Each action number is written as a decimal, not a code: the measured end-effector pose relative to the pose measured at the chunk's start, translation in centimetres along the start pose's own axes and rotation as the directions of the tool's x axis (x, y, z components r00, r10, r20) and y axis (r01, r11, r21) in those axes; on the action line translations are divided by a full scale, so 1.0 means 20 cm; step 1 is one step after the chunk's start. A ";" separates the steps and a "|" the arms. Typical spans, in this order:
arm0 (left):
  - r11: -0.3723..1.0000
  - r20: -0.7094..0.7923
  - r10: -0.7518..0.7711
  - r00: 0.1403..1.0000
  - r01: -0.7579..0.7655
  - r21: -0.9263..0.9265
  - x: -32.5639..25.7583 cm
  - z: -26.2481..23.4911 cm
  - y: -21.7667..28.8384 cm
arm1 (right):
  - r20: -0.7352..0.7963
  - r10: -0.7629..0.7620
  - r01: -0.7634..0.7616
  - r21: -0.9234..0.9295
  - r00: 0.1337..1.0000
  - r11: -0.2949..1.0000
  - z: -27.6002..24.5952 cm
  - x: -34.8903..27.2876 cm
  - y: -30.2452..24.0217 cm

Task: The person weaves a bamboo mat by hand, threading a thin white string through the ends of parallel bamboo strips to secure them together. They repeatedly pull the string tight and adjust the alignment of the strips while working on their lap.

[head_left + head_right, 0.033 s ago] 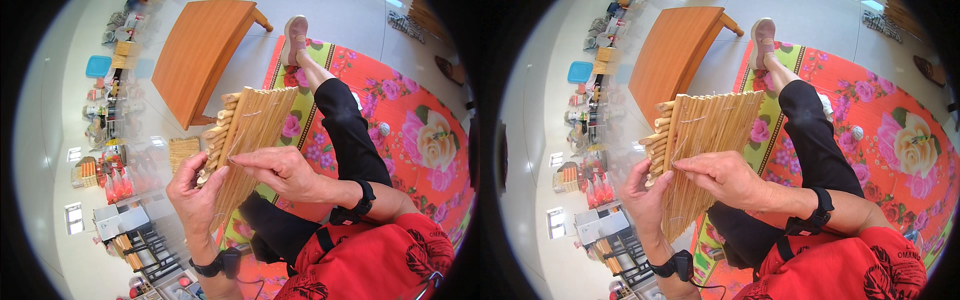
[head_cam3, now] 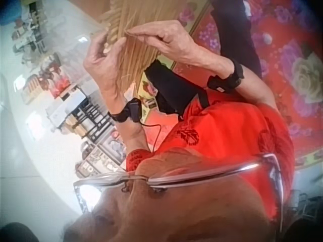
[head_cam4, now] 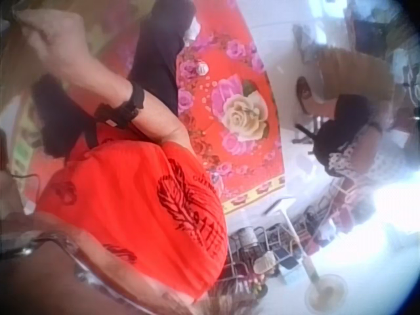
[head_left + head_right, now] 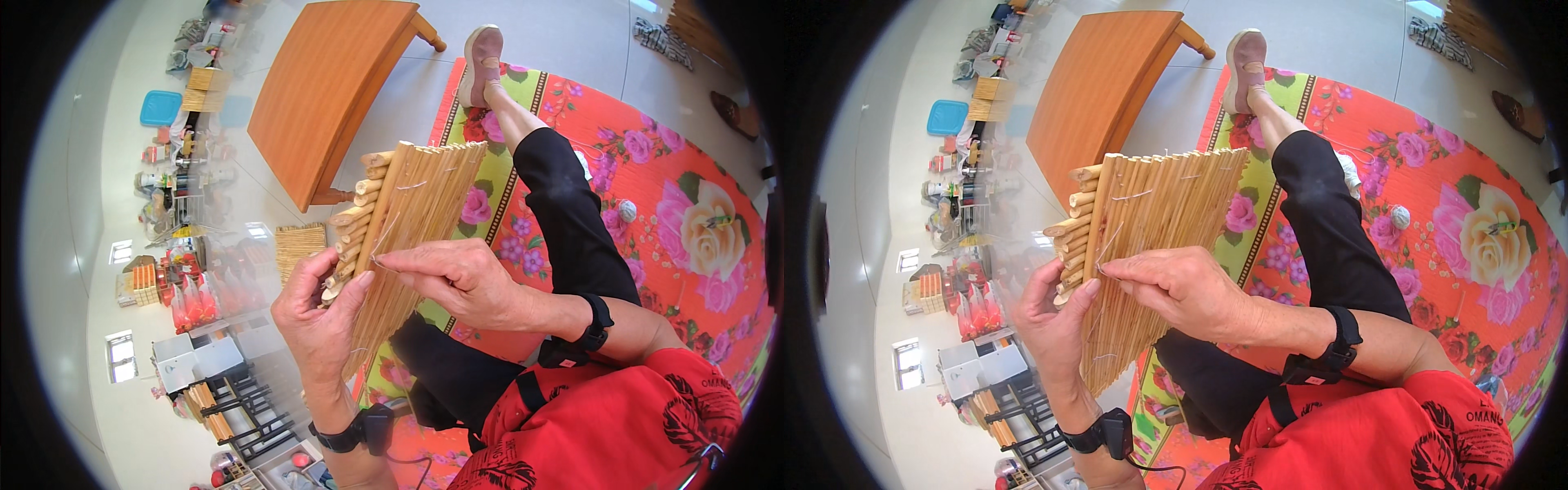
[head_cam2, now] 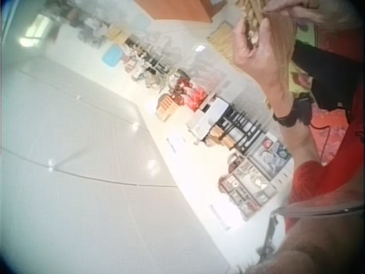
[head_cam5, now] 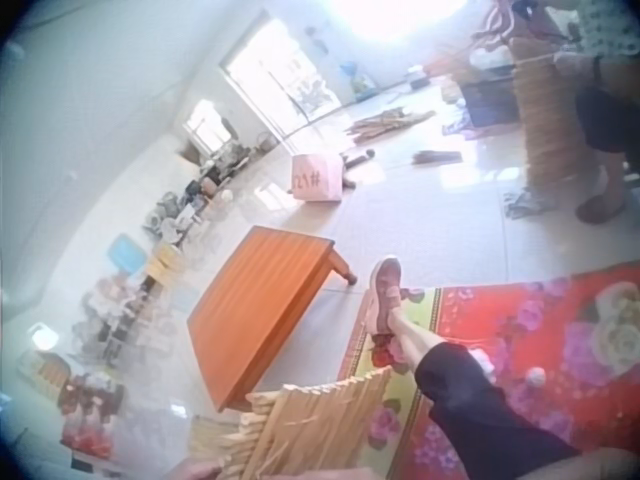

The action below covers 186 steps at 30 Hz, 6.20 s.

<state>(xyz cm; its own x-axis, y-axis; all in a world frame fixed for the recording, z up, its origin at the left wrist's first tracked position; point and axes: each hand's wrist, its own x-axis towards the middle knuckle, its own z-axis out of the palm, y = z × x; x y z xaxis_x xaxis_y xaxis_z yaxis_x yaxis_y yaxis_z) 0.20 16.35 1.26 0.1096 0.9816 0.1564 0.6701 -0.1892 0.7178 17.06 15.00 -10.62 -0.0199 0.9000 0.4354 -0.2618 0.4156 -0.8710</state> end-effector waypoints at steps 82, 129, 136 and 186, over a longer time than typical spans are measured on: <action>0.826 0.144 0.501 0.853 -0.521 0.216 -0.56 0.48 0.17 | 0.313 0.719 -0.754 0.491 0.620 0.436 -0.48 -0.63 -0.31; 0.830 0.143 0.506 0.851 -0.525 0.186 -0.55 0.51 0.18 | 0.181 0.783 -0.697 0.602 0.595 0.390 -0.43 -0.62 -0.37; 0.838 0.152 0.497 0.854 -0.519 0.171 -0.56 0.51 0.18 | 0.169 0.749 -0.654 0.631 0.641 0.417 -0.42 -0.62 -0.35; 0.838 0.187 0.509 0.840 -0.533 0.113 -0.69 0.51 0.15 | -0.252 0.848 -0.716 0.455 0.466 0.529 -0.17 -0.61 -0.56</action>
<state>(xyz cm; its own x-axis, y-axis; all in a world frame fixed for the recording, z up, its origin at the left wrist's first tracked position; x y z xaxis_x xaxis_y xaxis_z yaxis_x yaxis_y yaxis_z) 8.23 2.54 -5.60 0.5705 0.7330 0.3703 0.5861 -0.6793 0.4417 23.48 -0.19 -7.04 0.0121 0.8050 -0.5931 -0.5630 -0.4847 -0.6694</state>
